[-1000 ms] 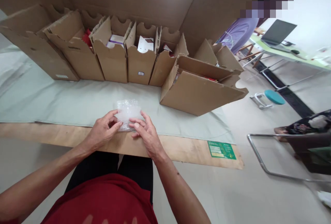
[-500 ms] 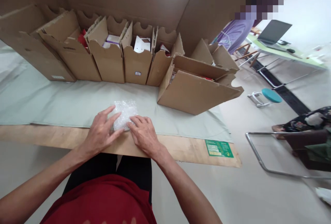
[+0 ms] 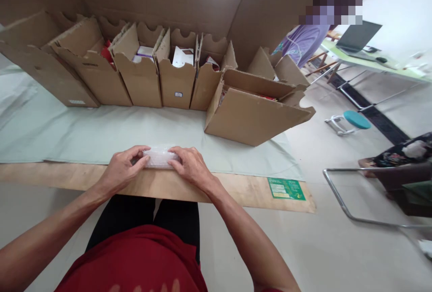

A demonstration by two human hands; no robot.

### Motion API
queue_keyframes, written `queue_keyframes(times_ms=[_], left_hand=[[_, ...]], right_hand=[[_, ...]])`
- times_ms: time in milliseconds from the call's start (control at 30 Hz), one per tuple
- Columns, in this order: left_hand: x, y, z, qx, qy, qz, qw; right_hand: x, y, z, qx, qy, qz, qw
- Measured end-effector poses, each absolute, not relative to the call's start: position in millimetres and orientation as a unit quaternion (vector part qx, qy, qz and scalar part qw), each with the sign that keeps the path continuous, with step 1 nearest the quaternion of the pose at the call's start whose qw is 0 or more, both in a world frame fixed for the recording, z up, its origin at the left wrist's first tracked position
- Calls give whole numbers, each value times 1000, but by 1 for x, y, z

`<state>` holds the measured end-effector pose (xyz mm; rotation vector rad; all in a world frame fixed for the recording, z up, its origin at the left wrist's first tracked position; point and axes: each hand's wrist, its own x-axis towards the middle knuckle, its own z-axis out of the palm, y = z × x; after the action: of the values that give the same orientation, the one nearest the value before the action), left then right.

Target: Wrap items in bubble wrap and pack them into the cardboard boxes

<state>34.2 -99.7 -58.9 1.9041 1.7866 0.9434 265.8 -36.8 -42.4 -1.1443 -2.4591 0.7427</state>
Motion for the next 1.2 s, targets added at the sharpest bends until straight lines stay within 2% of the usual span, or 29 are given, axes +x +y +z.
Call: queue_keyframes(times_ms=[133,233,400,500,600,733,800,900,1067,1200], left_hand=[[35,-84,-66,692,658,282,93],[35,-80,-71,701,662,256,61],[33,-83,-70,677,675,281,84],[31,-92,-68,647,670,342,127],[32,-109,-66,587,667,422,179],[51,-132,-63,481,636,520,305],[65,-137,-57,464,581,542,390],[79,-138,-44,466,531,528,472],[83,-137,-31,567,544,422,451],[91,-138,-31,675,494,336,434]], right_hand=[[253,-17,-48,-428,-864,217,151],[246,-7,-42,-412,-882,205,103],[234,2,-26,-401,-891,214,6],[232,4,-22,-398,-887,235,-14],[239,-2,-21,-419,-855,299,57],[250,-28,-23,-443,-744,421,270],[253,-46,-25,-429,-709,447,337],[261,-68,-26,-414,-721,441,339],[292,-79,-10,-402,-750,413,325],[304,-83,7,-345,-827,388,214]])
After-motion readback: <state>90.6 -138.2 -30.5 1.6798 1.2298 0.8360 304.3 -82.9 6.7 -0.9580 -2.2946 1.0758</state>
